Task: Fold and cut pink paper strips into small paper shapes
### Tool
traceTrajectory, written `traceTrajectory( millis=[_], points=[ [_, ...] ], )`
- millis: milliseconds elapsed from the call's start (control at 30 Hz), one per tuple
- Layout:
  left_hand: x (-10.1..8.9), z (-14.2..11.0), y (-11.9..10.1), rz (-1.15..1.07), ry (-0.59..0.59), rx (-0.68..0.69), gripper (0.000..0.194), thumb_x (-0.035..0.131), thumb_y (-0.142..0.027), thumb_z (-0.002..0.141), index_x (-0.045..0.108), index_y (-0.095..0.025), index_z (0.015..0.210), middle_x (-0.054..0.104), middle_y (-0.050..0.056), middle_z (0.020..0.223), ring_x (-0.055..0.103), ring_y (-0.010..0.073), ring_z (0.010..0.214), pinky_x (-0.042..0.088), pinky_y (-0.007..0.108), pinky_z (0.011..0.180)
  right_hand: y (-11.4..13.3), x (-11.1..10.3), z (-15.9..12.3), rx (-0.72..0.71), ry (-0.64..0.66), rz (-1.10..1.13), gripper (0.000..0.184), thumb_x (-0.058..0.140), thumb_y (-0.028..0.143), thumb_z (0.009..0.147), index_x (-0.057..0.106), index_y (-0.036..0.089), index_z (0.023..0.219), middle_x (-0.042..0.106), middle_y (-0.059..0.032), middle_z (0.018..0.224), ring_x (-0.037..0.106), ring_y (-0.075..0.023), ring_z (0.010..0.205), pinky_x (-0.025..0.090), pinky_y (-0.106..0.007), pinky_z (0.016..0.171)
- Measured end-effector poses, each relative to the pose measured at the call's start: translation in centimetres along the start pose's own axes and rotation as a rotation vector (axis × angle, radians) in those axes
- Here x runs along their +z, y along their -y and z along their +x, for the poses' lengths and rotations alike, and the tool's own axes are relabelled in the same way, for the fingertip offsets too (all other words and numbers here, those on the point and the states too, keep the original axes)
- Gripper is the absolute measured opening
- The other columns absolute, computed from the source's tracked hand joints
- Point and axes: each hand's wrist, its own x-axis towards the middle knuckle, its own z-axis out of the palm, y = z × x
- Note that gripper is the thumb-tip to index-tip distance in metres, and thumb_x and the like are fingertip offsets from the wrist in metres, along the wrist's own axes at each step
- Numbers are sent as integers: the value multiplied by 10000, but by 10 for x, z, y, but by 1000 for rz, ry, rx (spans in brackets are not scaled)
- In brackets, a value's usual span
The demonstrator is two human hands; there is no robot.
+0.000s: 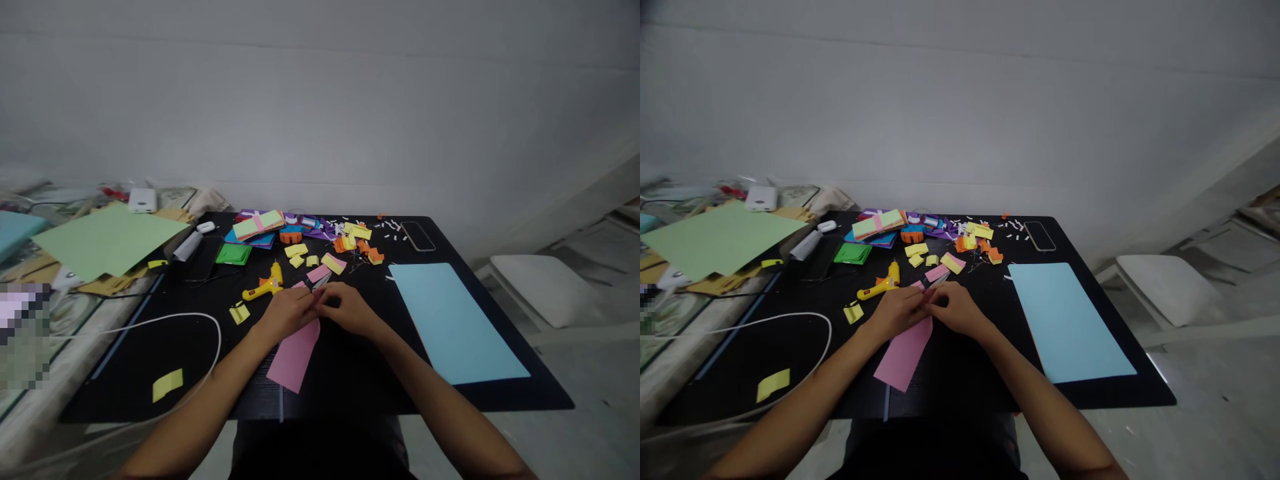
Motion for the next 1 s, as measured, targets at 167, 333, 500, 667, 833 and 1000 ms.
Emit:
traceTrajectory(
  millis=[167,333,500,667,833,1000],
  points=[
    [3,0,1,-46,-5,2,327,564,-374,984,577,-177,724,605,17,673,537,134,581,302,280,515,-5,1,1,26,24,41,83,732,148,772,711,210,721,764,-42,1042,681,-232,1025,468,-391,968],
    [2,1,2,-103,-10,-25,370,598,-440,963,563,-180,703,606,11,665,548,135,591,318,275,528,-6,1,1,25,-47,38,98,608,191,843,648,200,754,736,-57,1026,657,-210,989,468,-365,929],
    [1,2,2,-137,-55,-80,395,637,-490,926,566,-176,697,584,0,639,525,121,561,315,262,526,-11,-19,2,112,-226,153,269,427,290,903,668,197,829,712,-41,880,643,-193,838,487,-326,801],
    [5,0,5,-132,-68,-116,403,599,-460,960,550,-180,674,535,-8,610,499,120,547,306,265,534,-11,-50,-7,127,-288,144,355,459,379,903,690,198,703,699,-37,736,646,-196,743,496,-318,732],
    [5,0,5,-147,-58,-154,410,573,-416,980,530,-184,645,508,-10,601,490,121,558,302,268,546,-19,-68,-24,164,-308,168,283,670,476,824,757,210,784,778,-60,862,706,-227,828,547,-361,810],
    [2,2,3,-208,-41,-211,380,526,-349,1003,543,-180,663,498,-13,630,479,112,575,330,264,566,-26,-70,-47,250,-294,282,261,787,432,734,780,224,891,791,-63,973,734,-235,880,576,-383,853]
  ],
)
